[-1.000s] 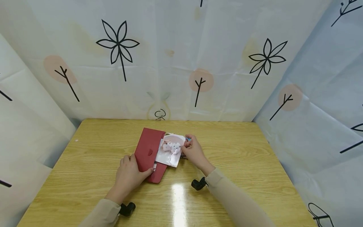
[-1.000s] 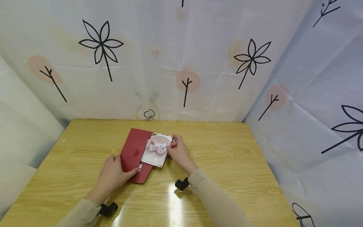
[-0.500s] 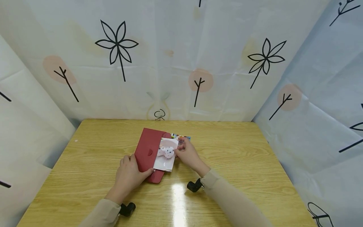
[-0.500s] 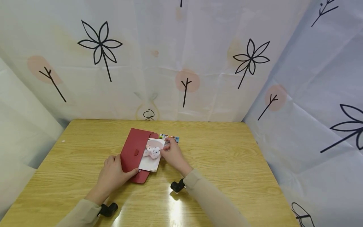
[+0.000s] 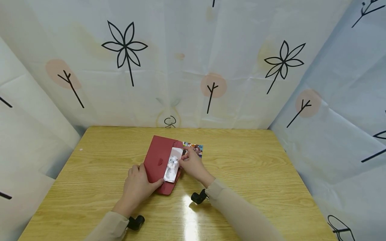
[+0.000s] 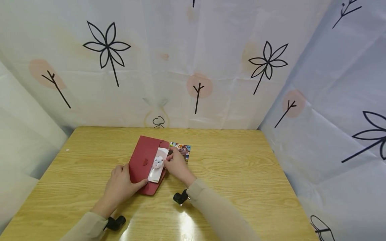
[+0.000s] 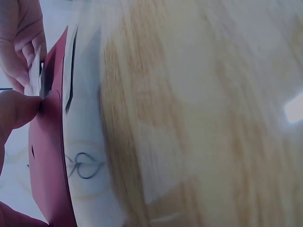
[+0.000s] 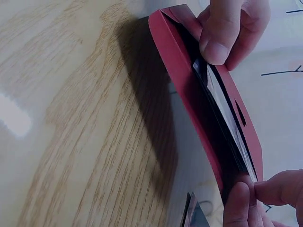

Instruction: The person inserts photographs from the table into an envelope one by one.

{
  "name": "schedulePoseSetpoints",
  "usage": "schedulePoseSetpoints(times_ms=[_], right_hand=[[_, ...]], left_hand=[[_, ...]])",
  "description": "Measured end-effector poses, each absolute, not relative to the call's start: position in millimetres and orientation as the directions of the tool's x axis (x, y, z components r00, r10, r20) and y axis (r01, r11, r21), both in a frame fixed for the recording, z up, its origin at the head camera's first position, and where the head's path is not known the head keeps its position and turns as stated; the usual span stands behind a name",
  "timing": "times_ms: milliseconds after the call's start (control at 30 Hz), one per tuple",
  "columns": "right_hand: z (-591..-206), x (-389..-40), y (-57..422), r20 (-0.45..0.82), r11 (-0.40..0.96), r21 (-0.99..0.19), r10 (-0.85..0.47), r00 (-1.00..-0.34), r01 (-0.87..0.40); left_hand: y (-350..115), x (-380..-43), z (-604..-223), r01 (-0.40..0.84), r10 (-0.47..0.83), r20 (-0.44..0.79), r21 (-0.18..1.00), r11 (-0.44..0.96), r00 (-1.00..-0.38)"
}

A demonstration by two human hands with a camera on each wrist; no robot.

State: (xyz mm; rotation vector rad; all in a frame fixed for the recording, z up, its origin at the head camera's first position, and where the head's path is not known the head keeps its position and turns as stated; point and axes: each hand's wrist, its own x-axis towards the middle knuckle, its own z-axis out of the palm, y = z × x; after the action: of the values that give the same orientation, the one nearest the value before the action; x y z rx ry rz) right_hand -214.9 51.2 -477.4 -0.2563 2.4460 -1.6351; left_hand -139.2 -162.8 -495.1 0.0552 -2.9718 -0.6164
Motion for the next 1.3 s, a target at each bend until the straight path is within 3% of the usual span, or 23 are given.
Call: schedulePoseSetpoints(times_ms=[200,633,900,1300], right_hand=[[-477.2,-215.2,41.5,-0.082,0.445,-0.895,-0.227,-0.970,-0.028],[-482.1,-209.0,34.5,-0.123,0.381,-0.924,-0.245,-0.962,0.021],[-483.9,-202.9,32.5,-0.189,0.312,-0.946,-0.312,-0.931,0.087],[-480.7,-197.0,24.4,-0.183,0.324,-0.945,-0.425,-0.887,0.040]], left_hand=[[-162.0,-139.2,-496.3,-0.009,-0.063,0.122,0.403,0.915,-0.991],[-162.2,-140.4,-498.3,-0.024,-0.080,0.123,0.404,0.914,-0.989],[-164.1,-141.6,-498.0,-0.023,-0.071,0.110,0.391,0.920,-0.991],[-161.7,-139.1,-497.3,0.006,-0.071,0.177,0.399,0.917,-0.982]])
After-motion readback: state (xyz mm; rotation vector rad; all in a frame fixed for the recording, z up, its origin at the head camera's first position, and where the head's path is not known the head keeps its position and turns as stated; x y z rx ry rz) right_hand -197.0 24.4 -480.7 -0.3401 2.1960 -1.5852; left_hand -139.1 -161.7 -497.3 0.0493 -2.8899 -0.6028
